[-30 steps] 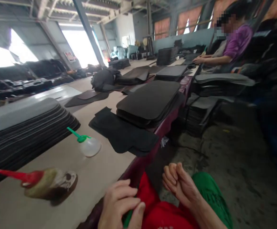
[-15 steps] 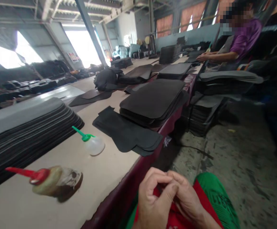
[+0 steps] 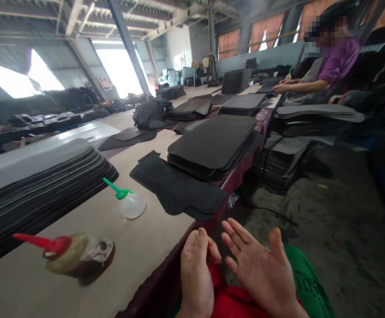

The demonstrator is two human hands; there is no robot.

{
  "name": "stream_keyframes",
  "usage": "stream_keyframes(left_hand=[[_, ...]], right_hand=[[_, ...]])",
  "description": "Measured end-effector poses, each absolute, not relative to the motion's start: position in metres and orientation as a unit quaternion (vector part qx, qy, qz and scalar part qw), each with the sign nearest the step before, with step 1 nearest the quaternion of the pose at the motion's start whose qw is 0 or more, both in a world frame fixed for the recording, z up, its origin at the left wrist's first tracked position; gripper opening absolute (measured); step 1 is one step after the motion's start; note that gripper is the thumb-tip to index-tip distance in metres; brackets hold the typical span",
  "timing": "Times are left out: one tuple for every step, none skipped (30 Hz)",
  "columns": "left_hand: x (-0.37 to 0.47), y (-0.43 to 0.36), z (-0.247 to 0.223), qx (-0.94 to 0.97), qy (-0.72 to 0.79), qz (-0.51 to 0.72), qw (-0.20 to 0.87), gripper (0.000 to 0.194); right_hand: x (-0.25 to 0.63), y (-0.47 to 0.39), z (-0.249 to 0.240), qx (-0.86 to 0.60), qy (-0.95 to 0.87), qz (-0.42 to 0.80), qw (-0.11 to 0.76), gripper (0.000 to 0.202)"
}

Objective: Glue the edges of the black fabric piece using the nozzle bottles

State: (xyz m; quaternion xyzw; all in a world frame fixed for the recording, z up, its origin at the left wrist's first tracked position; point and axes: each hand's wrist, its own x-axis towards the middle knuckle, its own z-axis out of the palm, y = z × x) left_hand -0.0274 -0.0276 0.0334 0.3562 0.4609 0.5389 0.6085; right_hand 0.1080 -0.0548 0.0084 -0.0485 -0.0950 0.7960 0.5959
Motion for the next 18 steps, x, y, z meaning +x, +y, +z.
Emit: stream_keyframes(left_hand=[[-0.028,-0.027,0.032,0.356,0.464,0.542,0.603,0.044],[-0.028,-0.027,0.030,0.349,0.467,0.545,0.603,0.040],[-0.029,-0.026,0.029,0.336,0.470,0.548,0.605,0.033],[-0.029,-0.026,0.027,0.321,0.475,0.550,0.608,0.025],[-0.029,-0.026,0.027,0.305,0.479,0.552,0.611,0.020],[-0.029,-0.026,0.027,0.287,0.482,0.552,0.617,0.021],[-0.029,-0.026,0.028,0.270,0.480,0.551,0.627,0.026],[-0.028,-0.026,0.030,0.258,0.471,0.550,0.640,0.031],[-0.028,-0.027,0.032,0.249,0.459,0.547,0.655,0.034],[-0.027,-0.027,0.035,0.243,0.444,0.541,0.671,0.036],[-0.026,-0.029,0.038,0.242,0.429,0.533,0.687,0.038],[-0.024,-0.030,0.041,0.244,0.415,0.525,0.702,0.039],[-0.023,-0.031,0.042,0.249,0.401,0.515,0.716,0.039],[-0.021,-0.033,0.043,0.254,0.390,0.506,0.726,0.037],[-0.019,-0.034,0.043,0.258,0.376,0.502,0.735,0.035],[-0.017,-0.035,0.041,0.260,0.363,0.502,0.741,0.031],[-0.016,-0.035,0.038,0.259,0.354,0.508,0.741,0.028],[-0.014,-0.035,0.035,0.260,0.341,0.518,0.740,0.028]], right_hand=[[0.109,-0.055,0.009,-0.029,-0.094,0.797,0.596,0.089],[0.110,-0.055,0.009,-0.014,-0.096,0.797,0.596,0.092],[0.110,-0.056,0.009,-0.003,-0.096,0.796,0.597,0.095],[0.110,-0.057,0.009,0.007,-0.099,0.796,0.597,0.097],[0.110,-0.058,0.009,0.015,-0.103,0.797,0.595,0.098],[0.110,-0.059,0.010,0.020,-0.106,0.798,0.592,0.099],[0.109,-0.060,0.011,0.023,-0.109,0.800,0.589,0.099],[0.108,-0.061,0.012,0.022,-0.113,0.802,0.585,0.100],[0.107,-0.061,0.012,0.021,-0.118,0.804,0.582,0.100],[0.105,-0.061,0.012,0.016,-0.123,0.806,0.579,0.100],[0.103,-0.062,0.011,0.008,-0.129,0.807,0.577,0.100],[0.101,-0.062,0.009,0.000,-0.137,0.808,0.574,0.099],[0.099,-0.064,0.005,-0.008,-0.148,0.810,0.568,0.097],[0.098,-0.065,-0.001,-0.015,-0.159,0.813,0.560,0.095],[0.097,-0.068,-0.008,-0.020,-0.171,0.818,0.549,0.092],[0.096,-0.070,-0.016,-0.030,-0.182,0.823,0.538,0.088],[0.097,-0.072,-0.025,-0.040,-0.197,0.825,0.528,0.086],[0.097,-0.074,-0.033,-0.062,-0.214,0.824,0.521,0.084]])
